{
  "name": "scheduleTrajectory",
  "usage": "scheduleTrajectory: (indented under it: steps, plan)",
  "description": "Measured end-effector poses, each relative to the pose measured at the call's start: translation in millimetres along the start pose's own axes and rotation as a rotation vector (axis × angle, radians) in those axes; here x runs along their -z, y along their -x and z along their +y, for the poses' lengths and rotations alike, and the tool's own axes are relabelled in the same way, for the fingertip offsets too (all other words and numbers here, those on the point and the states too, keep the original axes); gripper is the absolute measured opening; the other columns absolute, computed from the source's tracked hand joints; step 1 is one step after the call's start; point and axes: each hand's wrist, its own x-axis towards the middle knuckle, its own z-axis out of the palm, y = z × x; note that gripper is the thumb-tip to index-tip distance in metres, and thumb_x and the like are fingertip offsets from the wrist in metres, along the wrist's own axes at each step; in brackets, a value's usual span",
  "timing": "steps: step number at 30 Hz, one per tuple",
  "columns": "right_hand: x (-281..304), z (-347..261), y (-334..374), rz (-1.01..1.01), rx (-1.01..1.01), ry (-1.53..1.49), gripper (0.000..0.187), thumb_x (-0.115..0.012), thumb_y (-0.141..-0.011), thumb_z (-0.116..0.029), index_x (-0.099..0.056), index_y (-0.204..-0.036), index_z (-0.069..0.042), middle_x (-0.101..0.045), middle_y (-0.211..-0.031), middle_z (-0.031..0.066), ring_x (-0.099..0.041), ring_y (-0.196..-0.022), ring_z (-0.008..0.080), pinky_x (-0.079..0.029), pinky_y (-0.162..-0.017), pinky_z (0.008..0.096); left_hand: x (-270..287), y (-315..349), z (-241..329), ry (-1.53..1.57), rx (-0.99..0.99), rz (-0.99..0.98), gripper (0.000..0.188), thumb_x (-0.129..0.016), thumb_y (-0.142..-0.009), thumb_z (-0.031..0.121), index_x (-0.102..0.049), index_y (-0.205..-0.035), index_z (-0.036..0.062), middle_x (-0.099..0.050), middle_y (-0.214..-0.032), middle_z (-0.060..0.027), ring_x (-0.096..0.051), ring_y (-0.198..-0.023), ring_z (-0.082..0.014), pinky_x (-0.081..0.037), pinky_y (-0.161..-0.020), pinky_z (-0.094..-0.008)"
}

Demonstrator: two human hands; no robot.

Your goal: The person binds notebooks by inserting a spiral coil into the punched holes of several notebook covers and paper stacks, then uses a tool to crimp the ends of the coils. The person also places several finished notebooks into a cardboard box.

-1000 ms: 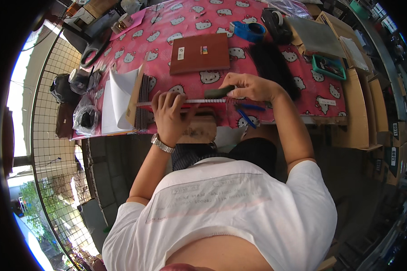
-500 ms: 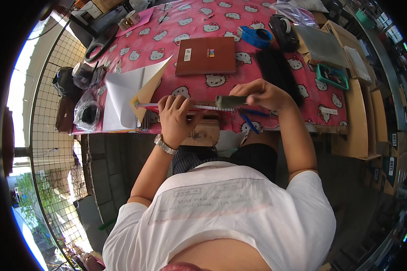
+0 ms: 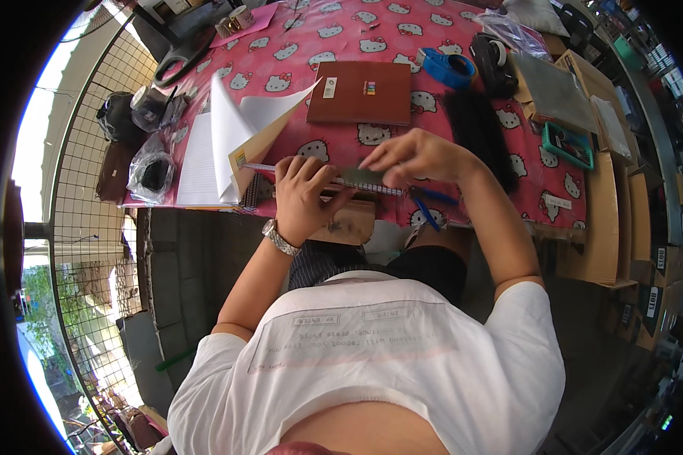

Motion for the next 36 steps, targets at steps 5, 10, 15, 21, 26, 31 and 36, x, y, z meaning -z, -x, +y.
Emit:
scheduleTrajectory:
  steps: [5,10,15,21,26,31,36]
  plan:
    - [-2.2,3.3,0.9,-0.134,0.254,-0.403,0.037,-0.081,-0.071,-0.02,-0.073,-0.102,-0.001,-0.066,-0.112,0.0173,-0.061,-0.104,0.026,-0.046,-0.091,0.0347,0.3,-0.8,1.4,-0.002,0.022,0.008,0.032,-0.077,-0.07,0.032,-0.063,-0.091,0.0123,-0.058,-0.081,-0.0018,-0.057,-0.081,-0.0244,-0.04,-0.082,-0.0414]
    - [5.4,7.7,1.0,0.01,0.082,-0.203,0.036,-0.08,-0.076,-0.023,-0.073,-0.103,0.0,-0.066,-0.112,0.0172,-0.061,-0.103,0.0216,-0.046,-0.091,0.0336,0.4,-1.9,3.3,0.003,0.035,0.002,0.033,-0.077,-0.07,0.033,-0.061,-0.09,0.0118,-0.059,-0.081,-0.0022,-0.057,-0.081,-0.0252,-0.04,-0.084,-0.0412]
    - [-4.4,4.1,-10.6,0.003,0.051,-0.128,0.032,-0.078,-0.077,-0.019,-0.073,-0.103,0.0,-0.067,-0.11,0.0156,-0.061,-0.102,0.0198,-0.046,-0.091,0.0324,-0.3,4.7,4.1,0.024,0.071,-0.008,0.034,-0.078,-0.071,0.033,-0.061,-0.089,0.0109,-0.059,-0.082,-0.0036,-0.057,-0.084,-0.0271,-0.04,-0.086,-0.0425]
    - [-4.9,23.0,-28.6,-0.006,0.234,-0.465,0.034,-0.08,-0.076,-0.019,-0.073,-0.102,0.001,-0.067,-0.108,0.017,-0.061,-0.104,0.0232,-0.045,-0.092,0.0345,19.6,8.0,-10.0,-0.1,0.132,0.107,0.032,-0.078,-0.072,0.027,-0.059,-0.09,0.0094,-0.059,-0.088,-0.008,-0.057,-0.09,-0.0298,-0.035,-0.097,-0.0504]
    - [-9.0,3.2,-49.8,-0.033,0.037,0.028,0.029,-0.076,-0.078,-0.017,-0.073,-0.101,0.001,-0.067,-0.106,0.0147,-0.062,-0.099,0.0207,-0.047,-0.089,0.0317,19.8,19.7,-31.5,-0.067,0.119,0.063,0.03,-0.077,-0.071,0.023,-0.059,-0.09,0.0092,-0.058,-0.086,-0.0069,-0.057,-0.089,-0.0296,-0.032,-0.103,-0.0534]
    - [7.2,35.1,-41.8,-0.108,0.057,-0.21,0.032,-0.074,-0.079,-0.016,-0.071,-0.106,0.001,-0.067,-0.108,0.0112,-0.061,-0.099,0.0183,-0.045,-0.091,0.0296,8.9,15.6,-25.8,0.03,0.101,0.036,0.031,-0.079,-0.069,0.023,-0.062,-0.091,0.011,-0.058,-0.085,-0.0053,-0.057,-0.088,-0.0287,-0.033,-0.102,-0.0516]
    - [-15.3,25.8,-30.8,0.04,-0.037,0.031,0.033,-0.073,-0.08,-0.011,-0.07,-0.11,0.002,-0.065,-0.106,0.009,-0.059,-0.098,0.0171,-0.044,-0.089,0.0301,25.5,17.8,-27.2,-0.072,0.176,0.085,0.035,-0.081,-0.068,0.023,-0.064,-0.094,0.0099,-0.059,-0.092,-0.0069,-0.057,-0.09,-0.0289,-0.036,-0.099,-0.0493]
